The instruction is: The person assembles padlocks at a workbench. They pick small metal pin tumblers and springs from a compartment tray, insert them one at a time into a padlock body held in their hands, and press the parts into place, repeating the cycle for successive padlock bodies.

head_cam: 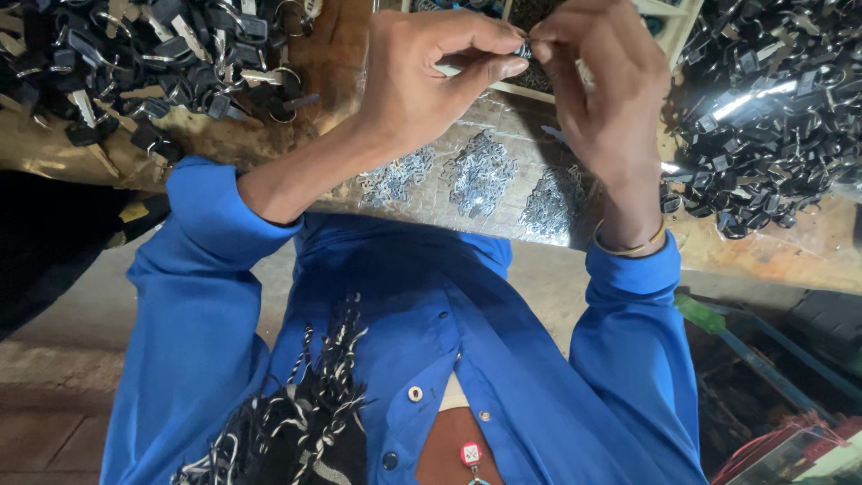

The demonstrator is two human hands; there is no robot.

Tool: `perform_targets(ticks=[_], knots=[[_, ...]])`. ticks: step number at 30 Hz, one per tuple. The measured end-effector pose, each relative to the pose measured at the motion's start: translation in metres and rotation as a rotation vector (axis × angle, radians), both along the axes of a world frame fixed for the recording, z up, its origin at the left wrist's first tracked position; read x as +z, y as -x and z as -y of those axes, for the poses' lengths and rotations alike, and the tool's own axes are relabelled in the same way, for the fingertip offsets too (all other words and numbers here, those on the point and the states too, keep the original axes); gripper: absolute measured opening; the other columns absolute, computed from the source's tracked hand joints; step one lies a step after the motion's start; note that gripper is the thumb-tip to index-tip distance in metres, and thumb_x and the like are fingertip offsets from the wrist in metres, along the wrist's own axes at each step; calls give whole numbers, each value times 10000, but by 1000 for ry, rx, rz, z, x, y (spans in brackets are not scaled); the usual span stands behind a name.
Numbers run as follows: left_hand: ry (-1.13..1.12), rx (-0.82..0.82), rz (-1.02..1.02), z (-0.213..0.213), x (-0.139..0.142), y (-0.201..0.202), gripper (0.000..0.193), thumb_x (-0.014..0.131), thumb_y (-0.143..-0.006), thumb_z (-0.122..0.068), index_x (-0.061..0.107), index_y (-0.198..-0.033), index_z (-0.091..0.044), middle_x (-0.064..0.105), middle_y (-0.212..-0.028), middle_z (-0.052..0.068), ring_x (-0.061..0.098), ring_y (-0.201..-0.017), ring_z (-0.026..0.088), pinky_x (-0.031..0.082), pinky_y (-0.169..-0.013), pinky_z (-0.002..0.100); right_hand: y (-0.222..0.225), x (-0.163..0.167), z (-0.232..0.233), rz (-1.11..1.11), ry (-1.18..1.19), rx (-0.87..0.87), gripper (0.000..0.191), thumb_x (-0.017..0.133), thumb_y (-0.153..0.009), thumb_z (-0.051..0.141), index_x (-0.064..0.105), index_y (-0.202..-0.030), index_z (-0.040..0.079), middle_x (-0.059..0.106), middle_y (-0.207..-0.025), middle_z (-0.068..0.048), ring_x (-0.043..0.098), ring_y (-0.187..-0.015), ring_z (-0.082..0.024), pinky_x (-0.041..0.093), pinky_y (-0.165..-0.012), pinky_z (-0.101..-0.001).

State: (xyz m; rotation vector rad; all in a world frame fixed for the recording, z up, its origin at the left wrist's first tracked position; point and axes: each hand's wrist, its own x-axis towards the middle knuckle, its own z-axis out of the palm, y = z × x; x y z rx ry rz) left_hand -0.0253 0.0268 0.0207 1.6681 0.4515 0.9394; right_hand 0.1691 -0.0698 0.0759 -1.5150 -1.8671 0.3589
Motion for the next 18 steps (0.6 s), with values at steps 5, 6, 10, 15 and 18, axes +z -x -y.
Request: perform_targets(ticks=[5, 6, 10, 15, 18], knots=[[-95, 3, -42, -1, 1, 2, 149, 845, -970, 35, 758, -1090, 15, 783, -1063, 127, 797, -980, 192, 678, -841, 276, 2, 20, -1, 232, -57, 54, 225, 753, -944, -79, 689, -1138, 16, 648, -1110, -77, 661, -1000, -258, 526, -838, -350], [-90, 2, -45, -1, 2, 2, 149, 843, -972, 37, 758, -1093, 14, 782, -1066, 127, 797, -981, 194, 679, -843, 276, 2, 21, 0, 234, -50, 50, 223, 759, -944, -80, 698, -1136, 15, 651, -1109, -75, 666, -1006, -251, 530, -838, -346], [-53, -23, -9, -2, 1, 2, 133, 814, -992, 60, 748, -1099, 17, 779, -1121, 133, 804, -1033, 205, 688, -884, 290, 1, 13, -2, 142, -90, 51, 185, 802, -959, -112, 738, -1100, -11, 679, -1096, -98, 685, -987, -246, 537, -804, -352], [-56, -49, -14, -2, 0, 2, 137, 827, -980, 58, 752, -1091, 29, 775, -1118, 144, 797, -1041, 214, 688, -880, 288, -10, 5, -3, -98, 48, 42, 145, 857, -1021, -62, 754, -1107, -9, 660, -1028, -104, 644, -914, -238, 510, -770, -334], [-52, -48, -10, -1, -1, 2, 137, 833, -976, 55, 752, -1084, 33, 773, -1113, 150, 799, -1031, 213, 689, -875, 288, -9, 0, -3, -375, 215, -24, 102, 804, -1035, -57, 741, -1109, -23, 661, -1035, -78, 630, -865, -166, 506, -726, -283]])
